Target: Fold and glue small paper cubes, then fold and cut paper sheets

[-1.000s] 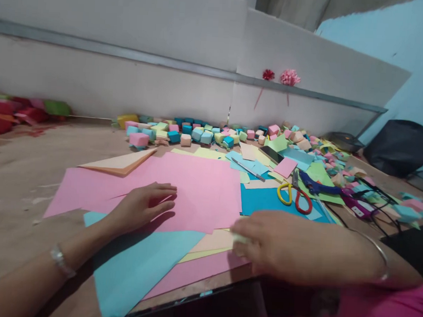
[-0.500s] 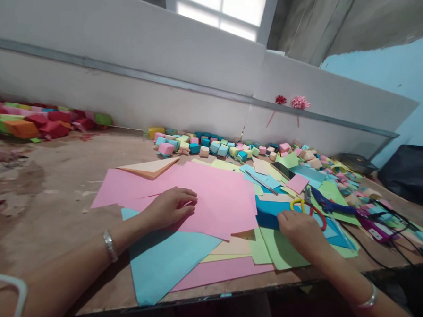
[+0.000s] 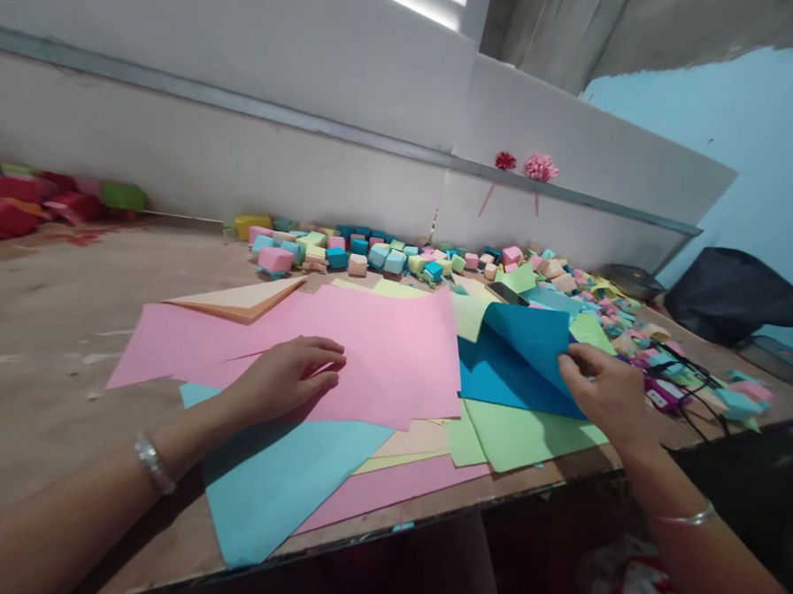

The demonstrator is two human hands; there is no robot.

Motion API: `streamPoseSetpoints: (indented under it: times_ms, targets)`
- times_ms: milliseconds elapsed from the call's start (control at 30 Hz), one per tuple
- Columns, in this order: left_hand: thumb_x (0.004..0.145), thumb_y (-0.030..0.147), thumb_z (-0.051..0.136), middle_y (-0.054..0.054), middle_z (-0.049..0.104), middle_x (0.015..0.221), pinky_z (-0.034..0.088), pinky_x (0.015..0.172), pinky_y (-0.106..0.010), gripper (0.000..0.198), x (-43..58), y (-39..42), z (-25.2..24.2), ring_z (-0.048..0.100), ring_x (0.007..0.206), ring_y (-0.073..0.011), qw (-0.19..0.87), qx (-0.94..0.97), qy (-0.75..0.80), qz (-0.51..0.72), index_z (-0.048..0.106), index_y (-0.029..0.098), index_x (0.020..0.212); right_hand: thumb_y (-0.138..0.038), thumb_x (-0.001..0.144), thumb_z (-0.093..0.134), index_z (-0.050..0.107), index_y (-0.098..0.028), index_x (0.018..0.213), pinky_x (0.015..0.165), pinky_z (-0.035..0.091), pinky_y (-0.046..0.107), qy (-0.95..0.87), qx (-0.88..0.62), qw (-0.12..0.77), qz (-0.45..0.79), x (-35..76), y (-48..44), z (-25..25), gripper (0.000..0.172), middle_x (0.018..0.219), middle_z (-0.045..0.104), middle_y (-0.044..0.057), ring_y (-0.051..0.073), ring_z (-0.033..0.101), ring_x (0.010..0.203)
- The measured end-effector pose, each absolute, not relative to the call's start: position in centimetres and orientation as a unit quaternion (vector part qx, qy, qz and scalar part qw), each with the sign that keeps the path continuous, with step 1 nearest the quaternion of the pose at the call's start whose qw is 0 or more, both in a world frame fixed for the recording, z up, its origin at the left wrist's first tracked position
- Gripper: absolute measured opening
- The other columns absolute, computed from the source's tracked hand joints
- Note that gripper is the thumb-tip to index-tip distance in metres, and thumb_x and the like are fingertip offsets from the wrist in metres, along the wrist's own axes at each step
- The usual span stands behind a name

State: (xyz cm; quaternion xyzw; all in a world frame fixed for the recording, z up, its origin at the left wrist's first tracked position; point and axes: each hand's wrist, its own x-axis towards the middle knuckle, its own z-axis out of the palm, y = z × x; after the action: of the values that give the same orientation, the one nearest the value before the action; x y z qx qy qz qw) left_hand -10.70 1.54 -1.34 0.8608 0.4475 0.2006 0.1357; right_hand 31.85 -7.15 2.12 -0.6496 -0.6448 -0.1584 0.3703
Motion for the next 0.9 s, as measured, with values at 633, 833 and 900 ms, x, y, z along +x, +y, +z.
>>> streamPoseSetpoints:
  times_ms: [633,833,900]
  targets:
    - [0.086,0.043,0.053,-0.005,0.064,0.132,0.047,0.101,-0.039,0.033,-10.7,1.0,-1.4,0.061,0.120,-0.0263,0.118,0.872,0.435,0.189,0.074,0.023,0.102,-0.038,0.087,0.056,0.058,-0.021,0.073,0.053,0.031,0.026,-0.621,-0.573,0.520,-0.129,27.3,-5.1,7.0,0.022,0.060,0.041,-0.004,0.011,0.036,0.054]
    - [0.085,0.043,0.054,-0.005,0.066,0.131,0.048,0.100,-0.037,0.034,-10.6,1.1,-1.5,0.061,0.121,-0.0259,0.122,0.871,0.436,0.191,0.074,0.023,0.103,-0.030,0.087,0.058,0.059,-0.018,0.074,0.052,0.031,0.025,-0.634,-0.502,0.570,-0.143,25.9,-4.0,10.9,0.018,0.061,0.042,-0.004,0.009,0.035,0.054]
    - [0.085,0.044,0.054,-0.006,0.066,0.130,0.048,0.101,-0.038,0.036,-10.6,1.2,-1.5,0.059,0.124,-0.0270,0.124,0.870,0.436,0.193,0.074,0.022,0.104,-0.027,0.090,0.055,0.059,-0.018,0.075,0.057,0.037,0.025,-0.643,-0.465,0.576,-0.199,25.0,-3.9,12.1,0.017,0.064,0.044,-0.003,0.010,0.039,0.058]
